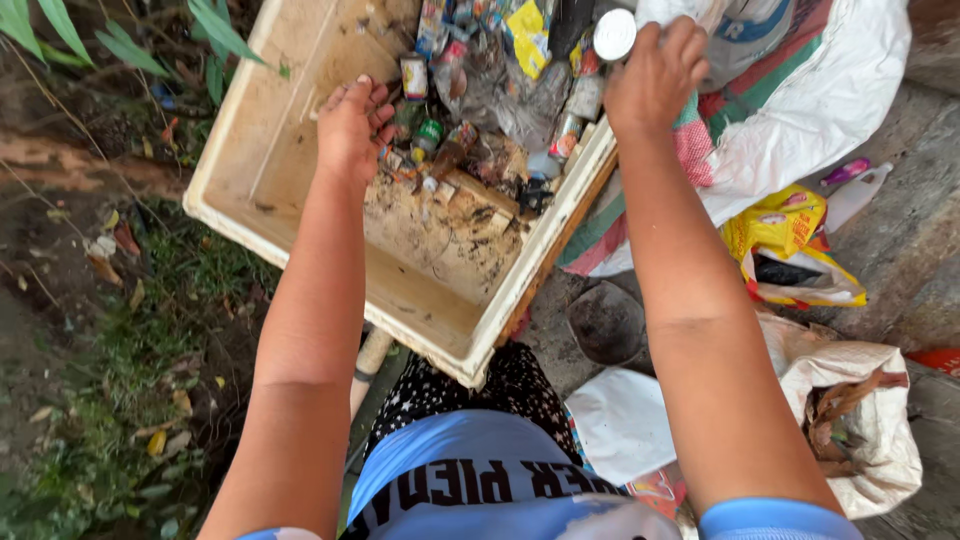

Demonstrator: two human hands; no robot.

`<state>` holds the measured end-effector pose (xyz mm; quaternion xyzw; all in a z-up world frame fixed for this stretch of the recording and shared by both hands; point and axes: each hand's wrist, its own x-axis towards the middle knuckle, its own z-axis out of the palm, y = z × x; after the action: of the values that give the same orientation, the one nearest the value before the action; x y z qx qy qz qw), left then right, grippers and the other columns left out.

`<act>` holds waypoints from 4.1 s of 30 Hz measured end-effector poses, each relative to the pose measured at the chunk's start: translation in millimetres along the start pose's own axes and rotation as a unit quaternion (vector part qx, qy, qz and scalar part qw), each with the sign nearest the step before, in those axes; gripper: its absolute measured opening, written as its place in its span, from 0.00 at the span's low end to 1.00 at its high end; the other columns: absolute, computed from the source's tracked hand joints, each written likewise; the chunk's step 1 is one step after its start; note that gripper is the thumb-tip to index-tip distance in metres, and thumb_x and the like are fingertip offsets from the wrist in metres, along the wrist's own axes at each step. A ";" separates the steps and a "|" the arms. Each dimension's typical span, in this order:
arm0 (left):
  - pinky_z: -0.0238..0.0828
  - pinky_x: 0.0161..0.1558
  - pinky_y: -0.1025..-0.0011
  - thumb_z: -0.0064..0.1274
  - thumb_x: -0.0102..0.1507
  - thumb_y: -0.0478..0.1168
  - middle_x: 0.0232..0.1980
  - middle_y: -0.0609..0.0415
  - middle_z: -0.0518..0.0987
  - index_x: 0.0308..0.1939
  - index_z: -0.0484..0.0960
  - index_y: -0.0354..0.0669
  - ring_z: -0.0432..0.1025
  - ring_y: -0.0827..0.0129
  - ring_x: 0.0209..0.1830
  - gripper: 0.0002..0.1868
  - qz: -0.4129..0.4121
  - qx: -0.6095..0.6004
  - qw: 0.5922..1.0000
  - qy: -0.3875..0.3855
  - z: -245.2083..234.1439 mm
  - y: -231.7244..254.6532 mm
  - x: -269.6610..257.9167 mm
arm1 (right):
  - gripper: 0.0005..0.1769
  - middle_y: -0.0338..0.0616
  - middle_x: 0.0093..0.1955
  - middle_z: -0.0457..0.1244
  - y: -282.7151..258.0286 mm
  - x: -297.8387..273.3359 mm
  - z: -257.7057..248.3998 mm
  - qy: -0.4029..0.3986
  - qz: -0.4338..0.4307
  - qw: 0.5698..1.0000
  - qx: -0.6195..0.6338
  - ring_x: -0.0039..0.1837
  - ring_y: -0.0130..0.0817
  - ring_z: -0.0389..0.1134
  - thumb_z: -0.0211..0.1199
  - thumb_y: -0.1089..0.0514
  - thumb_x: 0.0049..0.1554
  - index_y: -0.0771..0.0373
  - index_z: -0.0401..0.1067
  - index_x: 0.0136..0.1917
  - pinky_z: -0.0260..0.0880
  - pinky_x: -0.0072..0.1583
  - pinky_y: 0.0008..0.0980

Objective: The person sorts through various recyclable and non-recyclable waste items inside a large container by hand, placing items like plastic bottles, cans, and leaves into separate white bags.

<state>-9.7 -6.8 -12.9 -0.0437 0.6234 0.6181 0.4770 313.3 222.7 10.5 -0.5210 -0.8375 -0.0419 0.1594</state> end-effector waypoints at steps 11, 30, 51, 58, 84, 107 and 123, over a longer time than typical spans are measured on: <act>0.67 0.39 0.66 0.55 0.66 0.47 0.46 0.60 0.78 0.52 0.78 0.48 0.70 0.74 0.37 0.13 -0.018 0.132 0.991 0.010 -22.9 -42.1 127.6 | 0.36 0.61 0.63 0.51 8.9 25.6 41.7 -0.027 0.168 0.984 -0.048 0.65 0.62 0.53 0.72 0.64 0.39 0.64 0.60 0.59 0.58 0.60 0.54; 0.75 0.49 0.58 0.59 0.56 0.45 0.47 0.37 0.84 0.67 0.70 0.40 0.78 0.51 0.47 0.35 -0.009 0.306 0.950 -0.067 55.6 -182.4 289.4 | 0.21 0.62 0.63 0.53 -1.1 46.0 52.3 -0.041 0.185 0.960 -0.209 0.66 0.62 0.54 0.65 0.63 0.52 0.68 0.64 0.57 0.60 0.59 0.53; 0.70 0.59 0.48 0.58 0.67 0.41 0.67 0.37 0.65 0.59 0.70 0.43 0.70 0.40 0.61 0.19 0.134 0.560 0.809 0.117 12.1 -197.1 266.4 | 0.17 0.61 0.60 0.54 11.1 68.5 25.2 -0.005 0.132 0.988 -0.080 0.57 0.62 0.62 0.74 0.63 0.44 0.66 0.73 0.47 0.72 0.49 0.52; 0.72 0.64 0.58 0.64 0.66 0.39 0.71 0.37 0.62 0.51 0.71 0.36 0.67 0.51 0.66 0.18 0.414 0.292 0.861 0.051 132.9 -103.8 169.3 | 0.17 0.59 0.59 0.55 5.8 73.5 25.8 -0.007 0.162 0.985 -0.063 0.58 0.62 0.62 0.73 0.64 0.42 0.65 0.74 0.45 0.73 0.49 0.50; 0.70 0.60 0.58 0.65 0.55 0.34 0.53 0.41 0.79 0.53 0.77 0.40 0.73 0.46 0.57 0.22 0.345 0.384 0.845 -0.143 303.6 -192.4 160.8 | 0.13 0.57 0.57 0.55 1.9 77.5 22.2 -0.031 0.172 0.982 -0.073 0.57 0.60 0.63 0.71 0.65 0.44 0.65 0.74 0.44 0.74 0.47 0.47; 0.59 0.68 0.51 0.60 0.52 0.32 0.70 0.34 0.61 0.66 0.72 0.47 0.59 0.39 0.67 0.36 0.487 0.584 0.614 -0.211 314.3 -161.7 131.8 | 0.07 0.56 0.55 0.56 0.2 78.3 24.3 -0.010 0.182 0.982 -0.052 0.55 0.58 0.63 0.65 0.62 0.51 0.65 0.73 0.43 0.74 0.46 0.47; 0.75 0.68 0.60 0.74 0.58 0.42 0.66 0.47 0.65 0.75 0.55 0.45 0.68 0.60 0.65 0.50 0.417 0.048 0.862 -0.284 362.4 -25.5 11.0 | 0.10 0.57 0.58 0.57 8.3 82.2 32.5 -0.037 0.260 0.965 0.020 0.57 0.58 0.64 0.66 0.59 0.56 0.63 0.72 0.51 0.74 0.49 0.49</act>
<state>196.7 287.6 40.8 0.4204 0.4498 0.7143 0.3328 280.0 304.8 4.5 -0.7186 -0.6794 0.0366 0.1442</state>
